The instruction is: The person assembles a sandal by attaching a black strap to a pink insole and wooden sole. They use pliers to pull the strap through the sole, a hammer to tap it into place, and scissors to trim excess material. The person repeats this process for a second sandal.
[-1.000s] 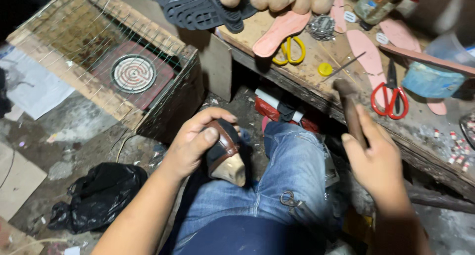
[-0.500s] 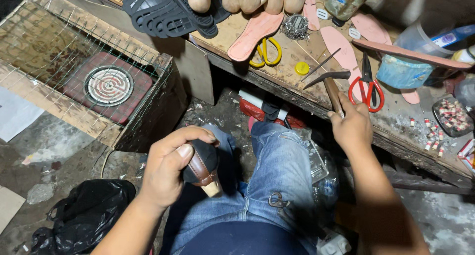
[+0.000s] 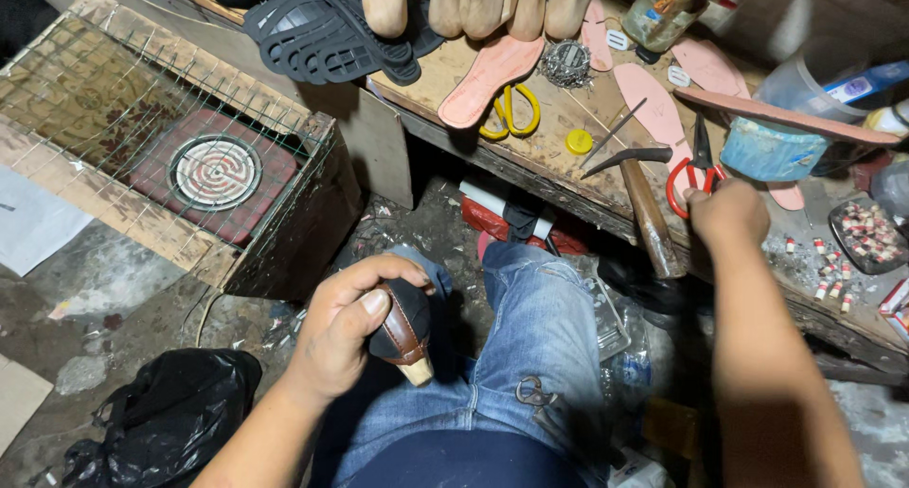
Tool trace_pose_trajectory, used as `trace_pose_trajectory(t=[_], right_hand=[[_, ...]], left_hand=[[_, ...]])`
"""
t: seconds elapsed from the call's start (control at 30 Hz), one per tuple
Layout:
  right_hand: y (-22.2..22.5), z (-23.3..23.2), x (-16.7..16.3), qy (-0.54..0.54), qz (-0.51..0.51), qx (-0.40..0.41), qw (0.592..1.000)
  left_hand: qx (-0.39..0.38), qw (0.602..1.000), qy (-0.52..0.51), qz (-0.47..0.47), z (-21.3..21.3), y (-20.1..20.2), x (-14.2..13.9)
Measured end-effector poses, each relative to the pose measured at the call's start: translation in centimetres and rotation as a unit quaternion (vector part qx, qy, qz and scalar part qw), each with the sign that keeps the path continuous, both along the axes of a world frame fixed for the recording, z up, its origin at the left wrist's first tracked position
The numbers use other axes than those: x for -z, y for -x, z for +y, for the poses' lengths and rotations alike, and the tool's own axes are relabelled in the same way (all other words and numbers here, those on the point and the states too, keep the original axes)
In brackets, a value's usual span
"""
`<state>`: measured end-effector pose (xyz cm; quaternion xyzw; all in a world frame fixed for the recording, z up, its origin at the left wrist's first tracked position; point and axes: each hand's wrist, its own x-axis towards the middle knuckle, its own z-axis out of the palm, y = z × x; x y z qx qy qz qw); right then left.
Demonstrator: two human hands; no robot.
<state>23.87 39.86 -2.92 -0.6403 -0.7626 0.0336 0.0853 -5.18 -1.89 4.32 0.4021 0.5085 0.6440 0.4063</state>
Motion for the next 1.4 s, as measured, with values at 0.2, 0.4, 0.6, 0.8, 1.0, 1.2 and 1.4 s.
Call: trace_pose_trajectory(t=[0.2,0.4,0.6,0.8,1.0,1.2,1.4], right_hand=[[-3.4,0.9,-0.3,0.152,0.323,-0.023,0.934],[-3.8,-9.7,-1.9,0.391,0.573,-0.067,0.717],[-0.1,-21.1,-4.0,0.518,0.456,-0.217,0.69],[-0.1,-25.5,-4.6,0.64,0.568,-0.285,0.433],[-2.7,-25.7,-3.0,0.751,0.598,0.082,0.268],[-2.3,-26.9,-5.6,0.727,0.569,0.01,0.384],[1.2,-27.6,-8.2,0.664,0.468,-0.242,0.531]], left_hand=[[-0.001,0.997,-0.05,0.053,0.1,-0.2,-1.3],[0.0,0.998,0.029,0.053,1.3,-1.1,-2.1],[0.04,0.993,0.108,0.03,3.3,-3.5,-2.7],[0.118,0.985,0.118,-0.041,3.6,-4.1,-3.7],[0.133,0.988,0.061,-0.043,3.5,-4.4,-3.1],[0.092,0.991,0.081,-0.045,3.2,-3.1,-2.5],[0.086,0.995,0.054,-0.023,2.7,-2.6,-2.1]])
